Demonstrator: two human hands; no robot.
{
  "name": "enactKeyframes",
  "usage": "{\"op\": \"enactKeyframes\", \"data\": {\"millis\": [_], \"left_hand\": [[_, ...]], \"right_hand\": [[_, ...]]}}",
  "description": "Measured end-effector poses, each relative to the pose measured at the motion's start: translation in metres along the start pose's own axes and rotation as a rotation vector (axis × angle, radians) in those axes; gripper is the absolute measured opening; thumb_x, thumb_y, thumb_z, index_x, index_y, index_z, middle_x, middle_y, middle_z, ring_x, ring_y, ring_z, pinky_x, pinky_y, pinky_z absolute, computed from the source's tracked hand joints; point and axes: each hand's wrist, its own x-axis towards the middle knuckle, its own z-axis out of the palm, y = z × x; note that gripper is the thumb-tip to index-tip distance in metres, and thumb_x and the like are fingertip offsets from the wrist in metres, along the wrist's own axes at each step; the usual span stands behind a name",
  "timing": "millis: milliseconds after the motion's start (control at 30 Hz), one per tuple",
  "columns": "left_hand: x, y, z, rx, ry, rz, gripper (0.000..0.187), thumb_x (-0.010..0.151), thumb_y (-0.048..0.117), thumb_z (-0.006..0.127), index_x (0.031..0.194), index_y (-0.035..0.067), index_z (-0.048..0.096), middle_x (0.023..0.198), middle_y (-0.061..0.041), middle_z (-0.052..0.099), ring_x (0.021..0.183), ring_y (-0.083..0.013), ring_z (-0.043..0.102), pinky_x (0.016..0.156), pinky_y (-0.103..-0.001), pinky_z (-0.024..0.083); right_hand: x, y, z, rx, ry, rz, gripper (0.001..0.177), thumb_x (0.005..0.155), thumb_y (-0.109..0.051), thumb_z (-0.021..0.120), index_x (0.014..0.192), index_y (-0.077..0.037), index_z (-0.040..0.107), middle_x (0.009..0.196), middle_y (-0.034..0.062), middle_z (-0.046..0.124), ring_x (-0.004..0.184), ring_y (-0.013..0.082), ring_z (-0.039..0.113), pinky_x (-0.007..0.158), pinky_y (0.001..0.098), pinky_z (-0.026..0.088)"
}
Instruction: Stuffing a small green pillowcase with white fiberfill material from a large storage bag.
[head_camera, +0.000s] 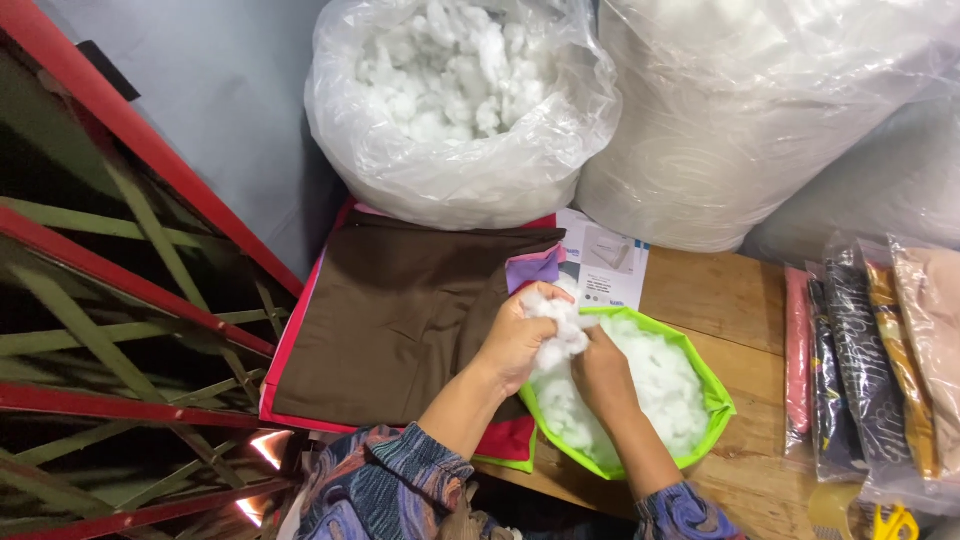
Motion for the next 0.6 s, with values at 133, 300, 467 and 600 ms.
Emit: {"op": "enactKeyframes", "data": {"millis": [133, 300, 467, 600], "left_hand": [[-0.014, 0.007, 0.0, 0.008, -0.013, -0.006, 0.048, 0.064, -0.008, 0.054, 0.104, 0.009, 0.075, 0.087, -0.01, 0.069, 0.075, -0.0173, 0.068, 0.063, -0.032, 0.062], [-0.027, 0.018, 0.004, 0.04, -0.018, -0.022, 0.049, 0.064, -0.008, 0.054, 0.105, 0.009, 0.076, 0.088, -0.011, 0.07, 0.077, -0.0172, 0.068, 0.063, -0.03, 0.061], [-0.022, 0.024, 0.001, 0.077, -0.057, -0.025, 0.043, 0.067, -0.009, 0.052, 0.099, 0.011, 0.072, 0.093, -0.01, 0.067, 0.078, -0.0171, 0.064, 0.062, -0.028, 0.056], [-0.021, 0.019, 0.003, 0.092, -0.097, -0.081, 0.038, 0.072, -0.013, 0.052, 0.095, 0.012, 0.068, 0.075, -0.005, 0.063, 0.059, -0.0111, 0.058, 0.047, -0.025, 0.046]], "right_hand": [[-0.003, 0.005, 0.01, 0.054, -0.336, 0.092, 0.031, 0.087, -0.011, 0.061, 0.115, -0.002, 0.067, 0.112, 0.0195, 0.069, 0.113, 0.0374, 0.065, 0.1, 0.0472, 0.054], [0.0, 0.016, 0.002, 0.085, -0.416, 0.165, 0.036, 0.098, -0.032, 0.056, 0.123, -0.009, 0.068, 0.116, 0.0167, 0.072, 0.116, 0.0352, 0.068, 0.099, 0.0479, 0.053], [-0.008, -0.004, -0.086, 0.122, -0.173, 0.178, 0.037, 0.095, -0.031, 0.061, 0.128, -0.018, 0.069, 0.136, 0.0107, 0.067, 0.13, 0.0314, 0.059, 0.108, 0.0471, 0.046], [-0.015, -0.009, -0.088, 0.02, -0.518, 0.481, 0.073, 0.092, -0.065, 0.049, 0.157, -0.036, 0.035, 0.172, 0.0095, 0.016, 0.156, 0.0458, 0.014, 0.12, 0.0657, 0.02]]}}
